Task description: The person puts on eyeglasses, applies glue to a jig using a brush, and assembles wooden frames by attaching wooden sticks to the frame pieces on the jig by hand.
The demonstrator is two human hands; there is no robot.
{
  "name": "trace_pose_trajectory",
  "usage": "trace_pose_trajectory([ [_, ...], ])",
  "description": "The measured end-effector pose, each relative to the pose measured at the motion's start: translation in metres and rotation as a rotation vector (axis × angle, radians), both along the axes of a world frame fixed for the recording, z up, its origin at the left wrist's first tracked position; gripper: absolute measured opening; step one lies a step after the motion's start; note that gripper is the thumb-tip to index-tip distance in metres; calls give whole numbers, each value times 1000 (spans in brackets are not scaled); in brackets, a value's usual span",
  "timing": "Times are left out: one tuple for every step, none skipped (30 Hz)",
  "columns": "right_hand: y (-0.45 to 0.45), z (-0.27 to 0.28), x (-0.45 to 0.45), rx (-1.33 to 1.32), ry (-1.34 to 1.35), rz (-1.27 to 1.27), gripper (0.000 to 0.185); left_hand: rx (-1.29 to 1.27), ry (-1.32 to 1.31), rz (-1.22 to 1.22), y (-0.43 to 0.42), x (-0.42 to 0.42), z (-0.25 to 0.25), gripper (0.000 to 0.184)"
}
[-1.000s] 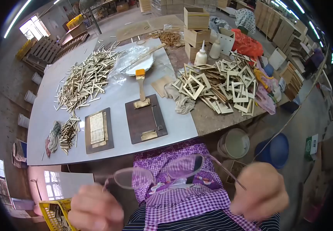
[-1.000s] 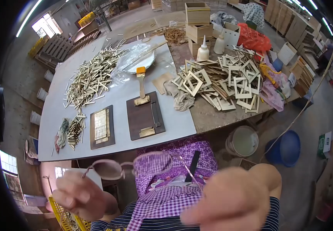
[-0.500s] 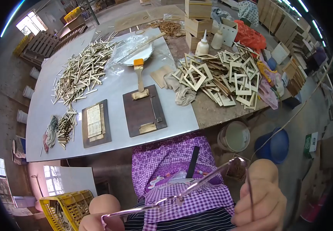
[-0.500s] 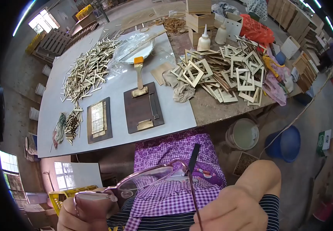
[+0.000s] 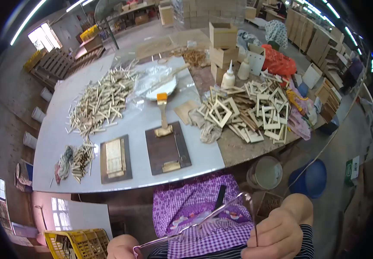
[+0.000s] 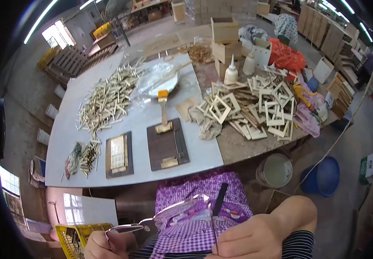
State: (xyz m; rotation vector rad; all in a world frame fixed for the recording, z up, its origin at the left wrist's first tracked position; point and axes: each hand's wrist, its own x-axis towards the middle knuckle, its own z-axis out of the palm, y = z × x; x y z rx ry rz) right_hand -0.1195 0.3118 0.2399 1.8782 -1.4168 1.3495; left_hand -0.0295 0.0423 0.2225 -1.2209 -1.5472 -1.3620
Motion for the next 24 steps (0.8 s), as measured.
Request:
trace_pose_trajectory([
  [1,-1,-2,-45,27,8,10,69,71,53,1,0,-7,6],
  [2,-3,-3,-85,46,14,11,143,132,103,1,-1,-12,5],
  [2,-6,-5,-86,58,4,11,144,143,92,-1,-1,-14,5],
  [0,-12,-7,-162,46,32,12,170,76,137,-6,-1,-15,9],
  [-4,-16,-9,-239,32,62,14,196,8,184,-13,-1,-15,13],
  [-7,-18,-10,-316,15,96,16,220,-64,235,-19,-1,-16,17],
  [-10,-16,-7,-318,13,93,16,218,-67,233,-24,-7,-21,17],
  [-13,-14,-2,-312,-83,10,15,166,-68,243,-29,-19,-28,23],
  [-16,-12,4,-303,-189,-71,15,113,-80,256,-32,-25,-34,30],
  [-16,-9,7,-290,-286,-150,16,112,-96,262,-28,-31,-37,30],
  [-14,-5,7,-289,-299,-148,16,245,-198,317,-19,-37,-39,29],
  [-11,0,4,-204,-285,-149,17,375,-297,372,-14,-40,-39,28],
  [-8,4,1,-119,-268,-150,17,371,-304,375,-14,-40,-39,28],
  [-5,2,1,-76,-264,-151,18,367,-321,385,-13,-40,-39,31],
  [-3,0,0,-32,-260,-153,18,364,-337,395,-12,-40,-40,35],
  [-2,-7,0,-58,-267,-133,12,364,-355,406,-11,-40,-40,39],
  [0,-14,-1,-83,-273,-113,9,366,-363,408,-10,-41,-40,39],
  [0,-18,-1,-108,-276,-94,11,377,-304,380,-9,-43,-37,36],
  [-1,-18,-1,-104,-283,-95,11,388,-245,351,-7,-44,-34,34],
  [-3,-18,-2,-178,-310,-57,9,400,-187,324,-5,-43,-31,31],
  [-6,-17,-3,-254,-336,-19,11,402,-194,326,-1,-43,-26,31],
  [-7,-16,-4,-331,-362,19,16,462,-102,235,5,-41,-21,31],
  [-6,-16,-5,-330,-367,20,16,520,-7,144,9,-39,-16,34],
  [-4,-14,-6,-317,-313,89,16,520,-10,146,11,-36,-11,34],
])
